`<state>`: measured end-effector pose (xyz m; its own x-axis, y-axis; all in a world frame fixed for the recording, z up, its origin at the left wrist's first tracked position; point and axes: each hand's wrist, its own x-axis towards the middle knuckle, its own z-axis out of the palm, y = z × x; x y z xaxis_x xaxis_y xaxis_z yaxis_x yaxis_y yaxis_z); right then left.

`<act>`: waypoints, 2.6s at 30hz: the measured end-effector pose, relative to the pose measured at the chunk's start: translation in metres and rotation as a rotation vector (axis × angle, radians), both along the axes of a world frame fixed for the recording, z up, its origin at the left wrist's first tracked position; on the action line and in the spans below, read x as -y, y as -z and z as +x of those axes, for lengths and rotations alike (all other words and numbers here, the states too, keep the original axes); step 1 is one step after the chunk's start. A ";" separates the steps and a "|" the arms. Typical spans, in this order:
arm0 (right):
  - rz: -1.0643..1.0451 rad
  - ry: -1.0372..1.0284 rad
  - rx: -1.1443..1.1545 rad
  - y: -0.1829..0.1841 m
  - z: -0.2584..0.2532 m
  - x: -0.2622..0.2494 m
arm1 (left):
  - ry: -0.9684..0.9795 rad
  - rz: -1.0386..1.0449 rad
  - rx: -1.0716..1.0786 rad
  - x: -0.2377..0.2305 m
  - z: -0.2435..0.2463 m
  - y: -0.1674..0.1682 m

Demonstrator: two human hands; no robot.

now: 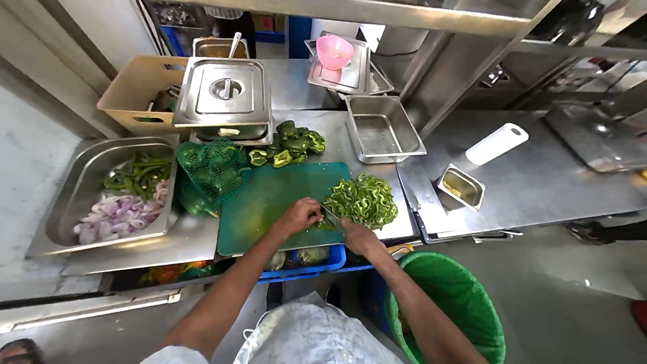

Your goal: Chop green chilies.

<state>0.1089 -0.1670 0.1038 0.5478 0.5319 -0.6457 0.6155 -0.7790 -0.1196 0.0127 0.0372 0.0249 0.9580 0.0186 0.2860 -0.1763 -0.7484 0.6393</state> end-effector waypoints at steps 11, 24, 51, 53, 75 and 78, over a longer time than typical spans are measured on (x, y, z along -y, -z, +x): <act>0.023 -0.021 -0.017 -0.010 0.003 0.008 | -0.017 0.003 0.023 0.001 -0.004 0.003; 0.011 0.038 -0.034 -0.004 -0.005 0.008 | 0.066 0.020 0.071 -0.006 -0.005 0.009; 0.047 0.048 -0.079 0.017 -0.009 0.003 | 0.044 0.019 0.042 -0.005 -0.004 0.007; 0.051 0.041 -0.096 0.018 -0.007 0.004 | 0.071 0.015 0.052 -0.008 -0.009 0.012; 0.025 0.088 -0.031 0.008 -0.005 0.007 | 0.116 0.089 -0.059 -0.001 0.010 -0.003; 0.015 0.049 -0.015 -0.011 0.002 0.008 | 0.112 0.072 -0.050 -0.003 0.009 -0.001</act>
